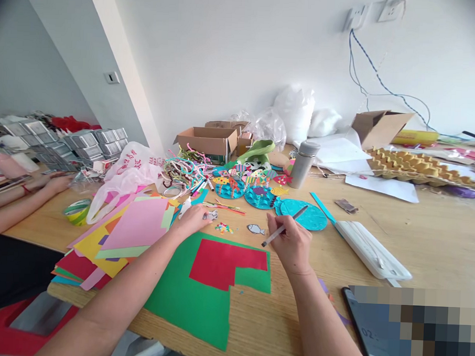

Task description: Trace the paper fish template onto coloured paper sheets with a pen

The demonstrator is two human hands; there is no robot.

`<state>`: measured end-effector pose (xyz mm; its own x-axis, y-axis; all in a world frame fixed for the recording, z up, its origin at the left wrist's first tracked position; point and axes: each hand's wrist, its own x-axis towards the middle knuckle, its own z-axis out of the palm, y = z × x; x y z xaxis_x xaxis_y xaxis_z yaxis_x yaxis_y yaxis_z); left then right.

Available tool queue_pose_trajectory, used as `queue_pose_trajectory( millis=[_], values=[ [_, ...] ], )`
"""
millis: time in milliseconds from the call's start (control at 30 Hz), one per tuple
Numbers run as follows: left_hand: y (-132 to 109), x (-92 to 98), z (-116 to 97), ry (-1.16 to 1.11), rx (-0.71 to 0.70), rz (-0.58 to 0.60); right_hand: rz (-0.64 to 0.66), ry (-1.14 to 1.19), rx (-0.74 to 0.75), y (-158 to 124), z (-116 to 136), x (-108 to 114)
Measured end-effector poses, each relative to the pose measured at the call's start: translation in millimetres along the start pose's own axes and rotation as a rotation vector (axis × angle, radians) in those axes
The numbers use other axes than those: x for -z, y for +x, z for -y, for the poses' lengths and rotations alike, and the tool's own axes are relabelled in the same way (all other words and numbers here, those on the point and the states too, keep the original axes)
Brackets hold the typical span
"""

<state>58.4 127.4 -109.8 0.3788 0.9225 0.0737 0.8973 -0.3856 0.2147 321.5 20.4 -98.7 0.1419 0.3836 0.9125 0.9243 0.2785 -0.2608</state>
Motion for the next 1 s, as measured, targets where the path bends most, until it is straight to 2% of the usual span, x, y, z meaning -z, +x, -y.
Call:
queue_pose_trajectory(
  millis=[367, 667, 800, 1000],
  values=[
    [9, -7.2, 8, -0.073, 0.095, 0.039, -0.017, 0.001, 0.025, 2, 3, 0],
    [14, -12.3, 12, -0.135, 0.116, 0.084, -0.002, 0.005, -0.004, 2, 3, 1],
    [14, -9.4, 16, -0.194, 0.131, 0.053, 0.049, 0.004, -0.079, 2, 3, 2],
    [9, 0.6, 17, -0.320, 0.127, -0.055, 0.087, 0.053, -0.175, 1, 3, 1]
  ],
)
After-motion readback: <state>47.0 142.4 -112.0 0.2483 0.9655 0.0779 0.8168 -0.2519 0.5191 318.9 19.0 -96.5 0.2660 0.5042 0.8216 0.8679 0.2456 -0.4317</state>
